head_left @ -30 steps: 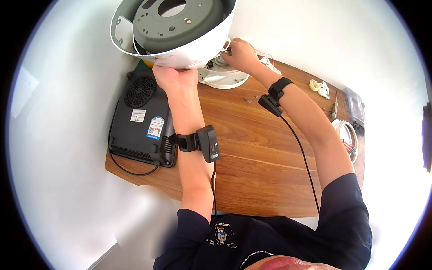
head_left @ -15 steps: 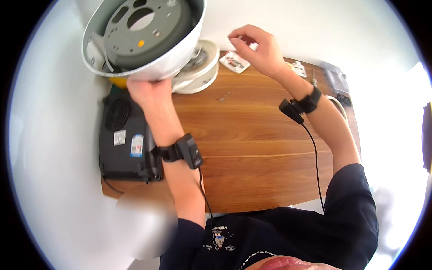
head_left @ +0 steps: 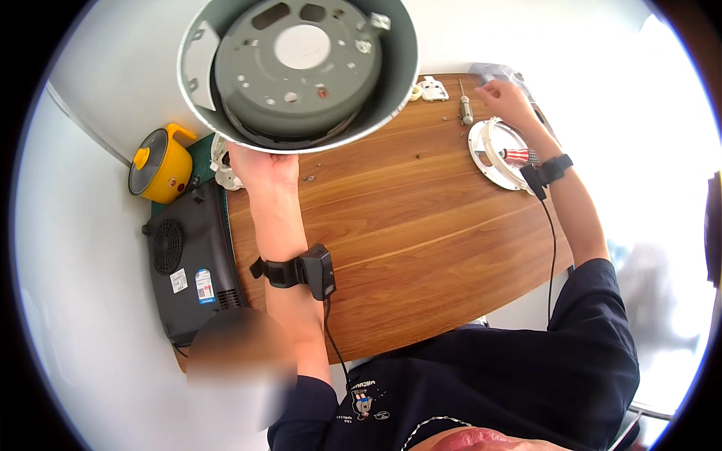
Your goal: The person disassembles a white cylindrical appliance, likely a rice cooker, using a screwdriver. They remove the internal motor assembly and then unscrew and remove the inner metal heating plate from the outer housing.
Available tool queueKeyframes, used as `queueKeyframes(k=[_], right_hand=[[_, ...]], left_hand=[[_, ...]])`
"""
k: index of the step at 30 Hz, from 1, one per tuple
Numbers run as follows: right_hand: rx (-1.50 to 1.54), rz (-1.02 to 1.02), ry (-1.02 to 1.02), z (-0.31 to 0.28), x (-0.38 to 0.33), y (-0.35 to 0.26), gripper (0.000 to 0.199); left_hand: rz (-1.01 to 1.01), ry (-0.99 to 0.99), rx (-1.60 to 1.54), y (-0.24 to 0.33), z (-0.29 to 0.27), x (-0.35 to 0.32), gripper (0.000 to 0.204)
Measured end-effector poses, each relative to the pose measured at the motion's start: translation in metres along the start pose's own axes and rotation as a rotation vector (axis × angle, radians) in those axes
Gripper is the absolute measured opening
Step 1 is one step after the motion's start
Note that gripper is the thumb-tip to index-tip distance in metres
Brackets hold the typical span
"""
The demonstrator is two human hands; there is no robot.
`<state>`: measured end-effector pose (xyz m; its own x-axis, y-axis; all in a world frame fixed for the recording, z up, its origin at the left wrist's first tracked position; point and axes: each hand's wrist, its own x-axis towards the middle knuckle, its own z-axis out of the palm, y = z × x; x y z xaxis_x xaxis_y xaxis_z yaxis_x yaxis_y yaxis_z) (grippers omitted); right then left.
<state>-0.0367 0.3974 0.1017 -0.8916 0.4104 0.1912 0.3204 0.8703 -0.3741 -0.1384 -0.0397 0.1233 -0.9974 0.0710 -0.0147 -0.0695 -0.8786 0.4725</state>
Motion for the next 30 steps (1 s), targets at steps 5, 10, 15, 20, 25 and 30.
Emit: queueKeyframes(k=[5,10,15,20,25,30], right_hand=[[-0.223,0.067,-0.057,0.037,0.010,0.005,0.052],[-0.310,0.097,-0.080,0.073,0.036,0.012,0.061],[-0.238,0.120,-0.042,0.088,0.039,0.030,0.056],[0.065,0.232,0.102,0.065,0.020,-0.003,0.054],[0.621,0.230,0.167,0.061,0.005,0.004,0.049],[1.190,0.192,0.214,0.050,-0.033,-0.014,0.042]], left_hand=[[0.018,-0.116,0.000,-0.034,0.015,-0.017,0.034],[-0.066,-0.193,-0.062,-0.052,0.007,-0.023,0.035],[-0.080,-0.131,0.015,-0.057,0.014,-0.031,0.035],[-0.009,-0.160,0.077,-0.054,0.004,-0.023,0.035],[0.006,-0.148,0.071,-0.046,0.000,-0.018,0.038],[0.185,-0.015,0.236,-0.022,0.032,-0.035,0.041]])
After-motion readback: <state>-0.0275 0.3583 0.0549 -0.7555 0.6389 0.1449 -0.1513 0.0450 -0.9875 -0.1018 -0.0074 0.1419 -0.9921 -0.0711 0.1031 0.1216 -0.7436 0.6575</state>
